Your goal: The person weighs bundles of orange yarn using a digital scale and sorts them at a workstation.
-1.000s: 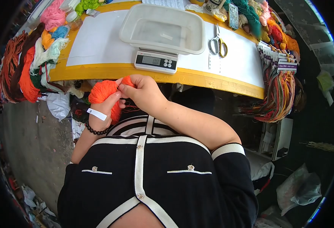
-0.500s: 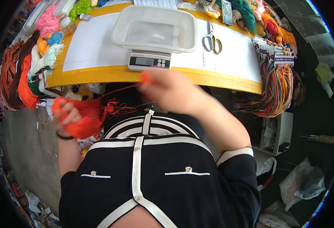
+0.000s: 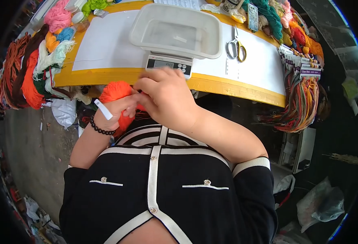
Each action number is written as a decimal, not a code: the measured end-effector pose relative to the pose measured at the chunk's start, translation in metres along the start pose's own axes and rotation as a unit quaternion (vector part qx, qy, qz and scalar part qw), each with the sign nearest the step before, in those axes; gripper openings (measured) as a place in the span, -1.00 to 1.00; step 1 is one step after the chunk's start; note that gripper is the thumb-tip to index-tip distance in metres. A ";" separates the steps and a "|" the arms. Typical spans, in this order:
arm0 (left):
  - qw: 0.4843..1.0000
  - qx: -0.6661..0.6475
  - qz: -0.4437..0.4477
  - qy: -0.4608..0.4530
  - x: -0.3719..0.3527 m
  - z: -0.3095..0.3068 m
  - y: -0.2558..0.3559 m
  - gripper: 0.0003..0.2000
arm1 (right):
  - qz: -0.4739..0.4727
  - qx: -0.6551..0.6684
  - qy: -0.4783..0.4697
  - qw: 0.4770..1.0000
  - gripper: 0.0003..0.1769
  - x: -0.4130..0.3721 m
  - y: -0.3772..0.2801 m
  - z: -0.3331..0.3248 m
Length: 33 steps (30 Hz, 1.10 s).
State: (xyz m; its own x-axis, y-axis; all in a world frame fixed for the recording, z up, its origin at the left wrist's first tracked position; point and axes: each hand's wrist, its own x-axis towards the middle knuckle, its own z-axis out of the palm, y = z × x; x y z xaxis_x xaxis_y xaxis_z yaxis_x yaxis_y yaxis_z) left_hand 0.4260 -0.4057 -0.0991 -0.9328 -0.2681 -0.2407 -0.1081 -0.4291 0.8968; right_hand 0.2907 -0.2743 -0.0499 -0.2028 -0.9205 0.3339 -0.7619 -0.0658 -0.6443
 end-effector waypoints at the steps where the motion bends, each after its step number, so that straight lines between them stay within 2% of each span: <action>1: 1.000 -0.001 0.023 -0.001 0.002 -0.001 -0.006 -0.84 | -0.071 -0.103 0.058 0.990 -0.73 0.004 -0.003 -0.002; 3: 0.998 -0.040 0.032 -0.028 0.009 -0.006 -0.026 -0.82 | -0.071 -0.057 0.044 0.995 -0.73 0.010 -0.014 0.006; 6: 0.989 0.033 0.139 0.031 0.014 0.011 -0.027 -0.83 | -0.085 0.000 0.027 0.996 -0.76 0.013 -0.016 0.016; 7: 0.982 0.058 0.175 0.052 0.015 0.015 -0.027 -0.83 | -0.115 0.043 0.021 0.992 -0.78 0.014 -0.014 0.014; 8: 0.987 0.035 0.151 0.038 0.013 0.007 -0.025 -0.82 | -0.146 0.087 0.014 0.985 -0.79 0.014 -0.011 0.011; 9: 0.992 0.012 0.127 0.024 0.011 -0.002 -0.022 -0.81 | -0.126 0.126 0.039 0.983 -0.85 0.014 -0.007 0.007; 10: 0.995 -0.010 0.102 0.012 0.009 -0.008 -0.018 -0.80 | -0.033 0.207 0.024 0.977 -0.90 0.010 -0.003 -0.002; 12: 0.996 0.052 0.012 0.074 0.004 -0.016 -0.003 -0.82 | 0.078 0.282 0.088 0.952 -0.90 0.007 0.016 -0.003; 14: 0.996 0.029 0.013 0.081 -0.002 -0.010 0.007 -0.82 | 0.072 0.246 0.089 0.962 -0.84 0.004 0.027 -0.001; 16: 0.996 0.007 0.009 0.085 -0.005 -0.004 0.007 -0.81 | 0.047 0.158 0.017 0.986 -0.80 -0.001 0.027 0.002; 19: 0.996 -0.008 0.013 0.084 -0.005 0.000 0.002 -0.80 | 0.062 0.166 0.006 0.984 -0.76 -0.002 0.025 0.009; 21: 0.995 0.073 0.050 0.041 -0.004 -0.003 -0.002 -0.87 | 0.073 0.145 -0.011 0.987 -0.75 -0.002 0.028 0.012; 22: 0.995 0.074 0.049 0.039 -0.004 -0.002 -0.002 -0.87 | 0.073 0.145 -0.010 0.987 -0.75 -0.003 0.030 0.015; 24: 0.988 0.136 0.053 0.053 -0.005 -0.001 -0.002 -0.86 | 0.133 0.235 -0.025 0.963 -0.75 -0.005 0.032 0.020; 25: 0.988 0.137 0.053 0.053 -0.006 0.002 0.000 -0.86 | 0.133 0.235 -0.025 0.963 -0.75 -0.006 0.034 0.023; 27: 0.985 0.143 0.028 0.088 -0.009 0.009 0.007 -0.80 | 0.209 0.402 -0.089 0.887 -0.80 -0.007 0.034 0.026; 28: 0.985 0.143 0.029 0.088 -0.009 0.007 0.007 -0.80 | 0.209 0.402 -0.089 0.887 -0.80 -0.007 0.033 0.023; 29: 0.972 0.213 0.069 0.068 -0.009 0.003 0.007 -0.80 | 0.141 0.223 -0.103 0.959 -0.82 -0.006 0.030 0.015; 30: 0.952 0.282 0.108 0.047 -0.009 0.000 0.009 -0.81 | 0.066 0.035 -0.113 0.991 -0.82 -0.006 0.027 0.011; 31: 0.952 0.282 0.108 0.048 -0.011 -0.003 0.014 -0.81 | 0.066 0.035 -0.113 0.991 -0.82 -0.008 0.027 0.012; 33: 0.974 0.213 -0.079 0.026 -0.015 -0.007 0.029 -0.85 | -0.119 -0.065 0.056 0.989 -0.79 -0.013 0.027 0.017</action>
State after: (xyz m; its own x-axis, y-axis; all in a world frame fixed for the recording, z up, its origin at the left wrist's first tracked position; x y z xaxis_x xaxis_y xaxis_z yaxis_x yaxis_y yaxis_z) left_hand 0.4387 -0.4202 -0.0717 -0.8754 -0.2754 -0.3972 -0.3923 -0.0751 0.9167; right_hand 0.2831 -0.2703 -0.0831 -0.0704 -0.8357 0.5447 -0.8677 -0.2181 -0.4467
